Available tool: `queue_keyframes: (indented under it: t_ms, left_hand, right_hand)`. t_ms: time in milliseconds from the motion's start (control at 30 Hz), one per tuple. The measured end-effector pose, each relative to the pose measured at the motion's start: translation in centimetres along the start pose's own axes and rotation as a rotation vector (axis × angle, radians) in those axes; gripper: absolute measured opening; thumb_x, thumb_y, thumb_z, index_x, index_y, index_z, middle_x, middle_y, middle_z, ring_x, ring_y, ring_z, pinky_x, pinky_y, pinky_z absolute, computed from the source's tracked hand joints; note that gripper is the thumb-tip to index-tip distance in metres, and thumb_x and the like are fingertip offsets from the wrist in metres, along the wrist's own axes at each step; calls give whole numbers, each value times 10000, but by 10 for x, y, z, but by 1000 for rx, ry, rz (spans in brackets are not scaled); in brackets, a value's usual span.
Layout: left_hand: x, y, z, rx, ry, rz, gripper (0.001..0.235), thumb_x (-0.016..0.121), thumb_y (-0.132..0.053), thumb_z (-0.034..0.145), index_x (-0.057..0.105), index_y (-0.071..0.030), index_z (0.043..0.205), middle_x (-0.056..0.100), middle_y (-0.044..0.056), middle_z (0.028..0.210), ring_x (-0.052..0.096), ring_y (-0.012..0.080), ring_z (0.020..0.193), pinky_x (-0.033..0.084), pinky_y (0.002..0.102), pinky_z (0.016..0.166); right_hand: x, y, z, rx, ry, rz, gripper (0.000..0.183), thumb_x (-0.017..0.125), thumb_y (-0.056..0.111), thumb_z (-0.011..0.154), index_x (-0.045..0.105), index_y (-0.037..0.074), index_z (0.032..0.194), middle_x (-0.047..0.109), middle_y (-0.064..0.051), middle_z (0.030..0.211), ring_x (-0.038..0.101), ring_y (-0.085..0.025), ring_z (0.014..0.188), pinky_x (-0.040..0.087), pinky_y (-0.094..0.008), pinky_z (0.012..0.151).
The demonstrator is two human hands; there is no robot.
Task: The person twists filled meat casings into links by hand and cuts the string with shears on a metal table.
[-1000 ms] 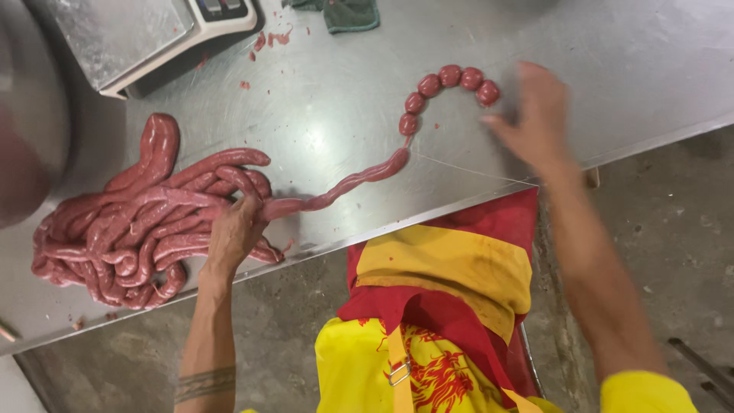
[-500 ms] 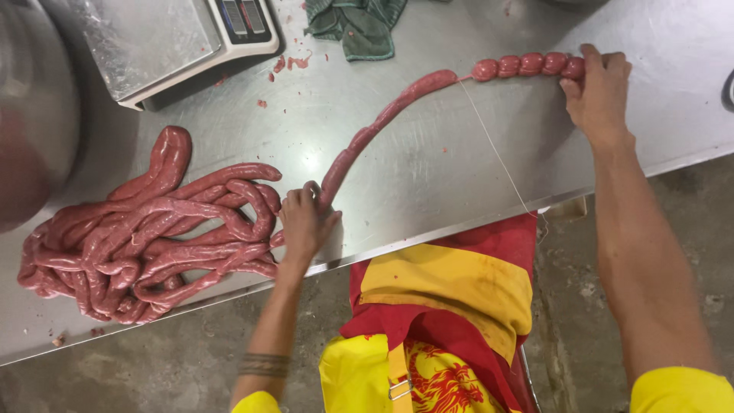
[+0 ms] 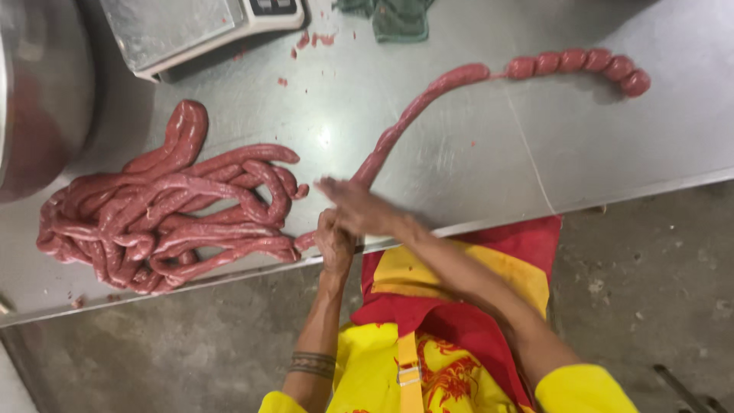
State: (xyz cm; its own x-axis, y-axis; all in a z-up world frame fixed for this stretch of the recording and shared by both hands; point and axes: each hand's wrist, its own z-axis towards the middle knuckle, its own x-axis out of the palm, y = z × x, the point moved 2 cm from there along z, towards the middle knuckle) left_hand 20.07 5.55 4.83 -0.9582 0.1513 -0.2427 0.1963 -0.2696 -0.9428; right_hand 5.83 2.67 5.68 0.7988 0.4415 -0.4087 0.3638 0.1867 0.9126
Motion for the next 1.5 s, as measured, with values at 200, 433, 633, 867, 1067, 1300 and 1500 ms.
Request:
queue_keyframes:
  t_ms: [200,433,633,867,1067,1300,1500]
  left_hand:
    - [9,0,17,140,152,742,262,784,-129,945,721,-15,1172,461,88,699,506,242,651,449,415,597]
    - [-7,-25,12,198,141,841,405,766,-234,884,714,-18,1222,578,85,833,576,252,772,465,451,698]
    - [-57,12,-17,20,165,738,383,689,-269,921,707,-127,1276,666,69,1047,607,246,990,472,467,854]
    - [-64,41,-39,217,88,888,343,726,-76,907,673,-131,1241,579,102,944,550,306,886,443,453,815]
    - [-56,24,-30,155,84,950,385,829,-149,875,735,-121,1247,544,82,854,526,275,803,423,448,750]
    - [-64,20,-32,177,108,920,326,791,-116,917,755,-85,1239,562,85,874,535,278,807,435,441,755]
    - [-75,-15,-11,-367,296,930,240,746,-212,1002,742,-131,1228,642,137,996,631,325,937,505,465,844]
  right_hand:
    - [-119,-64,8,112,-75,-252,661,375,338,1061,205,3,1605,237,-247,1663,192,-331,1568,124,-446,1282]
    - [-197,-102,-20,157,-250,-572,637,380,328,1103,223,-39,1601,257,-277,1664,200,-373,1550,109,-500,1252]
    - [17,-5,1,102,16,70,695,579,215,986,297,65,1604,447,-183,1581,399,-310,1543,158,-491,1325]
    - [51,1,30,-114,-80,12,785,408,378,1097,20,-67,1613,68,-313,1676,136,-381,1570,140,-470,1297]
    - [-47,-56,24,-40,-124,-333,683,442,216,1060,181,-36,1639,287,-274,1668,250,-350,1590,200,-450,1321]
    - [-195,-102,-33,52,-570,-541,700,558,261,1112,200,-28,1640,260,-245,1693,263,-395,1580,206,-503,1299]
    - [-205,-46,-242,560,-766,-683,270,740,253,1094,666,53,927,668,-108,1017,599,-376,981,459,-526,889]
